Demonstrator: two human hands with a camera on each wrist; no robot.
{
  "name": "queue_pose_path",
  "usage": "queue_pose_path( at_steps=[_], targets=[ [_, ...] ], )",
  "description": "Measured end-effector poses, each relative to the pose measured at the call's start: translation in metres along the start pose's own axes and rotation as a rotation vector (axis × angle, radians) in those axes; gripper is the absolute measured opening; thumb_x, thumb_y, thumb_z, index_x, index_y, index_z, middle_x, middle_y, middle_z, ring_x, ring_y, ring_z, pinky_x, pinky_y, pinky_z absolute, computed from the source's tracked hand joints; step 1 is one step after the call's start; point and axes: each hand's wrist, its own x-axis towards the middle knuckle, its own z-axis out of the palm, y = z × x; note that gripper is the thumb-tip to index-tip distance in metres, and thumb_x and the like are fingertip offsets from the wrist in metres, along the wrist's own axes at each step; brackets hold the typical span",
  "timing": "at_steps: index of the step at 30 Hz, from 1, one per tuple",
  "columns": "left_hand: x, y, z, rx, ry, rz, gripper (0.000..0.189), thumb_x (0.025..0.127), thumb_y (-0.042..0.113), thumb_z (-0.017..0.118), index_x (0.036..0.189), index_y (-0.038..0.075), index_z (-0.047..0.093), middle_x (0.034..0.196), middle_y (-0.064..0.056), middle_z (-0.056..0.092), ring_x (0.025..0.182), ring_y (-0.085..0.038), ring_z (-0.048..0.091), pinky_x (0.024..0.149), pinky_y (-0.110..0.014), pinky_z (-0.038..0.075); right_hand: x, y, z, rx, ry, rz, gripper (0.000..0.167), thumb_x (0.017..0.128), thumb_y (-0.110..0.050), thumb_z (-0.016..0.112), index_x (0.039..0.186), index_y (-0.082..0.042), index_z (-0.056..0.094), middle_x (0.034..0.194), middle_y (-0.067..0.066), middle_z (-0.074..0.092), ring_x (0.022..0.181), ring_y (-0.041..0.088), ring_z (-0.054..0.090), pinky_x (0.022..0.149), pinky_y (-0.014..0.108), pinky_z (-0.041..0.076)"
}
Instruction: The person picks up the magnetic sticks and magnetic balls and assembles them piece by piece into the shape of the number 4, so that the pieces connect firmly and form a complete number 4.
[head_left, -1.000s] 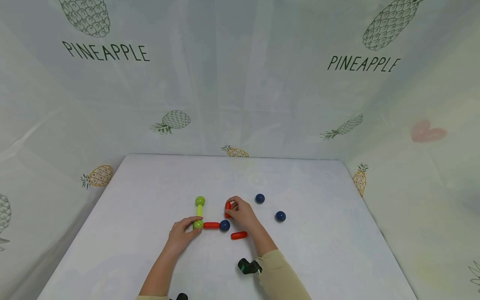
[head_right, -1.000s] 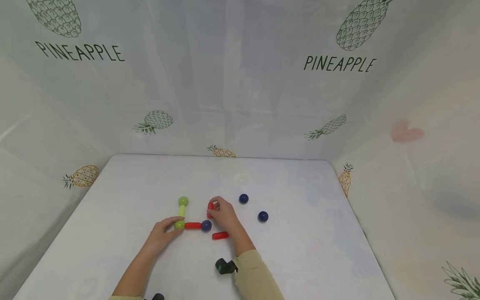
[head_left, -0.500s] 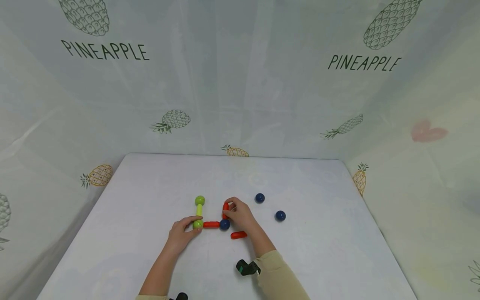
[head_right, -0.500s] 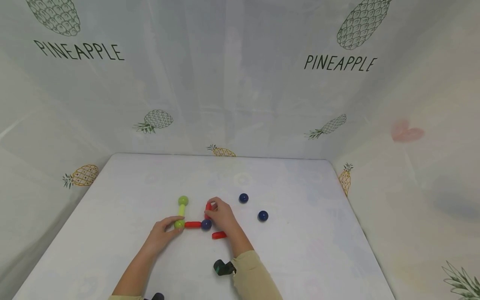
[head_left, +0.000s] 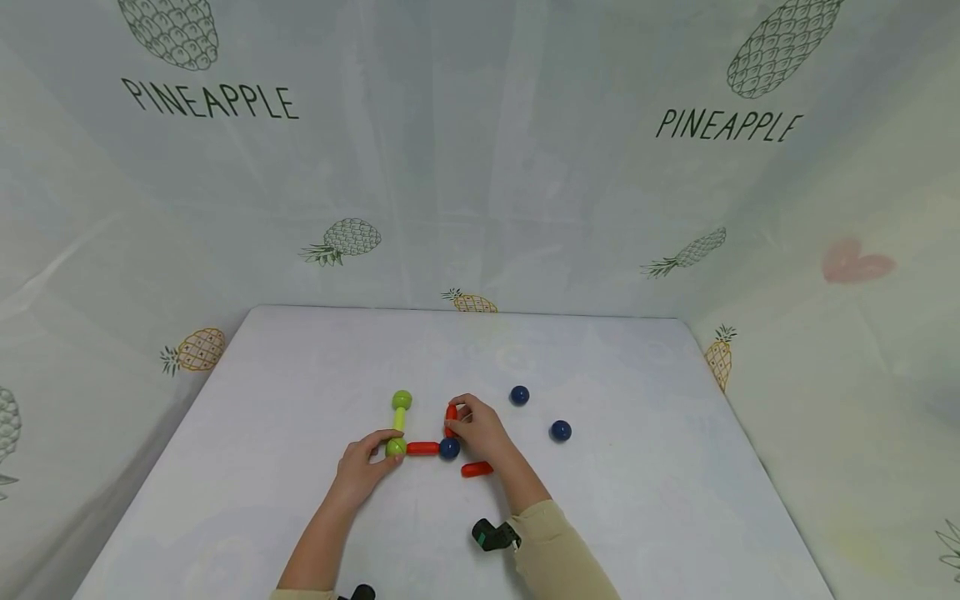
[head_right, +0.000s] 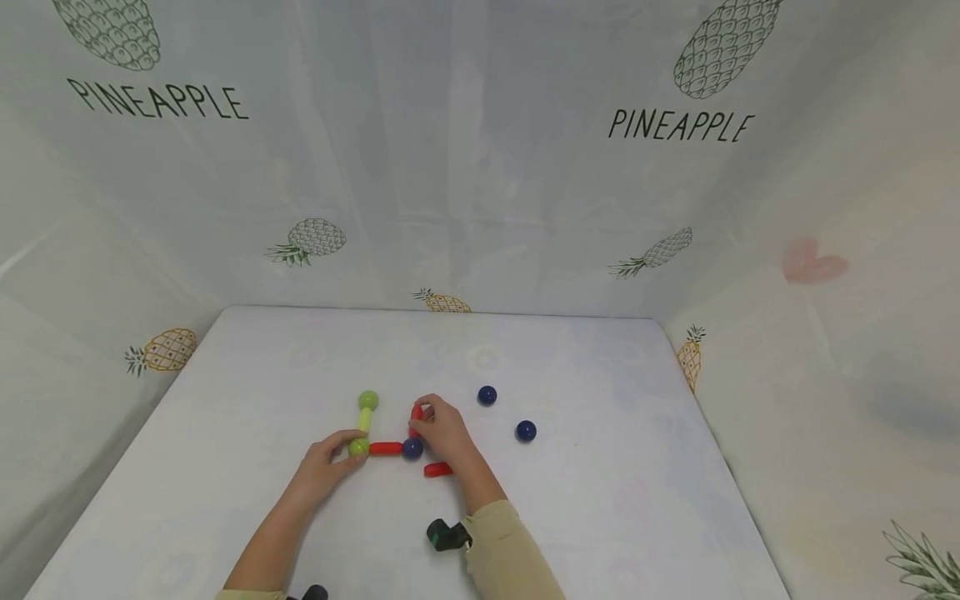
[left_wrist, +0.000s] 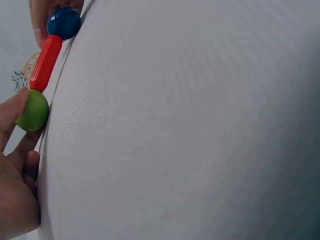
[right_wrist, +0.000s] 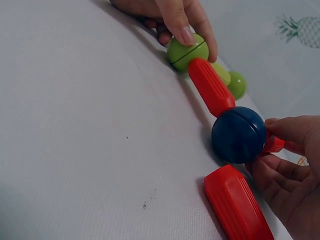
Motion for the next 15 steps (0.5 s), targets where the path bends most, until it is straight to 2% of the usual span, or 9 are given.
queue_pose_path(
  at_steps=[15],
  targets=[
    [0.0021, -0.0003, -0.0001, -0.015, -0.016, -0.033, 0.037, 0.086, 0.015, 0.074, 0.123, 0.02, 0.067, 0.126, -0.012, 0.057, 0.111, -0.032, 0.048, 0.089, -0.055, 0.042, -0.001, -0.001, -0.0012, 0.006, -0.015, 0.021, 0.032, 0.091, -0.018, 0.07, 0.121, -0.011, 0.06, 0.092, 0.0, 0.057, 0.079, 0.017, 0.055, 0.067, 0.028, 0.049]
  ],
)
